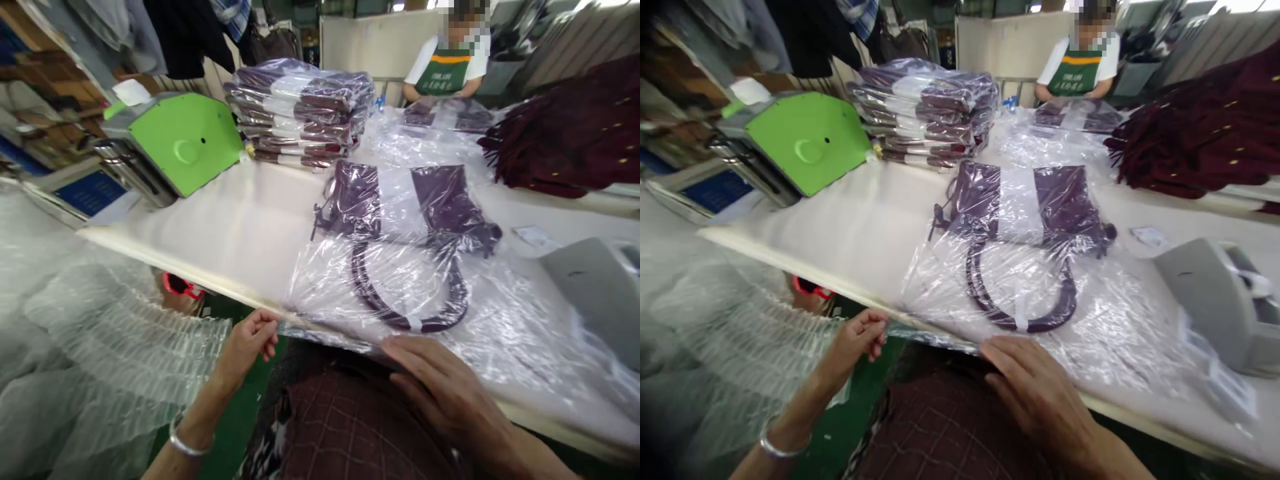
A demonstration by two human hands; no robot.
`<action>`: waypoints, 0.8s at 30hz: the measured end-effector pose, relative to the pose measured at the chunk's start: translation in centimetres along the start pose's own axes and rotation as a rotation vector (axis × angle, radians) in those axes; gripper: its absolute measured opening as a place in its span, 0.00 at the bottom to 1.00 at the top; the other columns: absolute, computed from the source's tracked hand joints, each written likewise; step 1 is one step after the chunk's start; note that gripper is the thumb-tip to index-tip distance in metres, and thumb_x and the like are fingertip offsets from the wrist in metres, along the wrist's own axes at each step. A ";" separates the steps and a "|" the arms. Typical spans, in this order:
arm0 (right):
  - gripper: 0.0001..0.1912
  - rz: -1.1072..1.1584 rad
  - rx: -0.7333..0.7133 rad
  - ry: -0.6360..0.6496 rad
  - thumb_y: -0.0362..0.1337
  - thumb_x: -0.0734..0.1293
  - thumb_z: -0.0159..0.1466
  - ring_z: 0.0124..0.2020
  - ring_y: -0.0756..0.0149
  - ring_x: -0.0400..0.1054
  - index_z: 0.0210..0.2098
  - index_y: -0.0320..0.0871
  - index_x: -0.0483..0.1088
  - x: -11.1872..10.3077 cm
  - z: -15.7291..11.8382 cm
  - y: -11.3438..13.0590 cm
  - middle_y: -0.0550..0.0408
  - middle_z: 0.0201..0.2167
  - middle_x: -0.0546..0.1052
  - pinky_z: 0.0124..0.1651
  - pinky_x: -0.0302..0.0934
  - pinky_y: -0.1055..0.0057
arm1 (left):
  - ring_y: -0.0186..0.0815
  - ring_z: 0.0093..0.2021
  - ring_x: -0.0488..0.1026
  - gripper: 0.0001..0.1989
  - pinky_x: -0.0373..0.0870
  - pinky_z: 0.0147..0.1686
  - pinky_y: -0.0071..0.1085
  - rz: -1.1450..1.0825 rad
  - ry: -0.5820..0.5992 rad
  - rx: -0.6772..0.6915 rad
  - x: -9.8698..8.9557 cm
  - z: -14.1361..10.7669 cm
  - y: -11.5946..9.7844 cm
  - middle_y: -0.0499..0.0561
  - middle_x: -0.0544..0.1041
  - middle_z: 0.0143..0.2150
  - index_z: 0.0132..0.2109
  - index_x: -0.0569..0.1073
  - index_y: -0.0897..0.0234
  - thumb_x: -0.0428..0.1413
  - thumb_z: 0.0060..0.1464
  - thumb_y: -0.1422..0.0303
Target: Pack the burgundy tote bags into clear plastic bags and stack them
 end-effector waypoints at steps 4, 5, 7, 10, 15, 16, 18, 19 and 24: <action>0.29 0.046 -0.042 -0.009 0.39 0.69 0.66 0.61 0.54 0.68 0.65 0.42 0.63 1.8 6.1 2.0 0.43 0.59 0.74 0.61 0.67 0.55 | 0.38 0.31 0.77 0.28 0.72 0.24 0.28 -0.052 -0.033 -0.008 -0.1 0.0 -0.1 0.52 0.78 0.33 0.40 0.74 0.65 0.58 0.49 0.42; 0.35 0.061 -0.038 0.024 0.42 0.72 0.64 0.63 0.51 0.65 0.67 0.40 0.60 2.8 7.5 2.8 0.41 0.62 0.71 0.62 0.65 0.52 | 0.39 0.33 0.78 0.28 0.73 0.25 0.29 -0.033 -0.011 0.013 0.1 0.2 -0.5 0.53 0.79 0.35 0.40 0.75 0.65 0.58 0.48 0.42; 0.48 0.092 -0.012 0.096 0.48 0.76 0.58 0.66 0.46 0.61 0.69 0.36 0.56 4.8 9.8 4.7 0.35 0.66 0.66 0.64 0.62 0.48 | 0.37 0.30 0.76 0.27 0.72 0.26 0.28 0.041 0.063 0.062 0.9 0.6 -1.8 0.51 0.78 0.30 0.35 0.75 0.65 0.59 0.48 0.42; 0.41 0.107 0.051 0.142 0.45 0.78 0.56 0.59 0.45 0.67 0.63 0.35 0.63 7.0 12.3 6.5 0.36 0.59 0.72 0.59 0.66 0.49 | 0.31 0.20 0.67 0.25 0.65 0.23 0.26 0.086 0.130 0.144 1.9 1.0 -5.1 0.45 0.69 0.19 0.27 0.69 0.63 0.58 0.51 0.44; 0.05 0.217 0.397 -0.010 0.31 0.63 0.67 0.35 0.60 0.74 0.37 0.42 0.71 4.6 15.7 1.7 0.50 0.33 0.79 0.40 0.68 0.64 | 0.35 0.30 0.73 0.23 0.71 0.33 0.30 0.199 0.224 0.519 3.6 3.2 -13.8 0.50 0.77 0.29 0.35 0.75 0.63 0.49 0.61 0.48; 0.06 0.314 0.496 -0.058 0.31 0.62 0.67 0.32 0.63 0.73 0.35 0.42 0.70 3.5 16.0 -0.4 0.52 0.30 0.79 0.37 0.66 0.67 | 0.38 0.38 0.76 0.22 0.72 0.40 0.32 0.259 0.208 0.620 4.1 4.4 -15.4 0.53 0.80 0.37 0.41 0.77 0.63 0.49 0.62 0.50; 0.05 0.582 0.695 -0.112 0.31 0.64 0.65 0.28 0.66 0.73 0.32 0.43 0.69 1.5 16.3 -5.1 0.54 0.28 0.78 0.32 0.65 0.71 | 0.43 0.53 0.74 0.21 0.69 0.53 0.38 0.403 0.168 0.775 5.6 7.6 -17.8 0.55 0.79 0.54 0.54 0.75 0.61 0.51 0.61 0.54; 0.03 0.721 0.784 -0.118 0.32 0.65 0.63 0.27 0.67 0.73 0.32 0.43 0.69 0.9 16.3 -7.4 0.55 0.27 0.78 0.30 0.65 0.72 | 0.44 0.57 0.72 0.22 0.67 0.57 0.39 0.487 0.167 0.813 6.7 9.6 -18.4 0.56 0.77 0.58 0.57 0.74 0.61 0.53 0.60 0.56; 0.07 0.912 1.027 -0.177 0.35 0.73 0.54 0.24 0.71 0.70 0.29 0.40 0.71 0.4 14.4 -16.5 0.58 0.24 0.75 0.25 0.63 0.76 | 0.42 0.44 0.76 0.12 0.69 0.46 0.34 0.820 0.213 0.716 11.7 17.9 -17.6 0.53 0.82 0.42 0.43 0.79 0.63 0.55 0.57 0.62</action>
Point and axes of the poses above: each hand's wrist, its own z-axis towards the middle knuckle, its own x-axis out of the palm, y = z × x, the point moved 4 cm from there along z, towards the middle knuckle
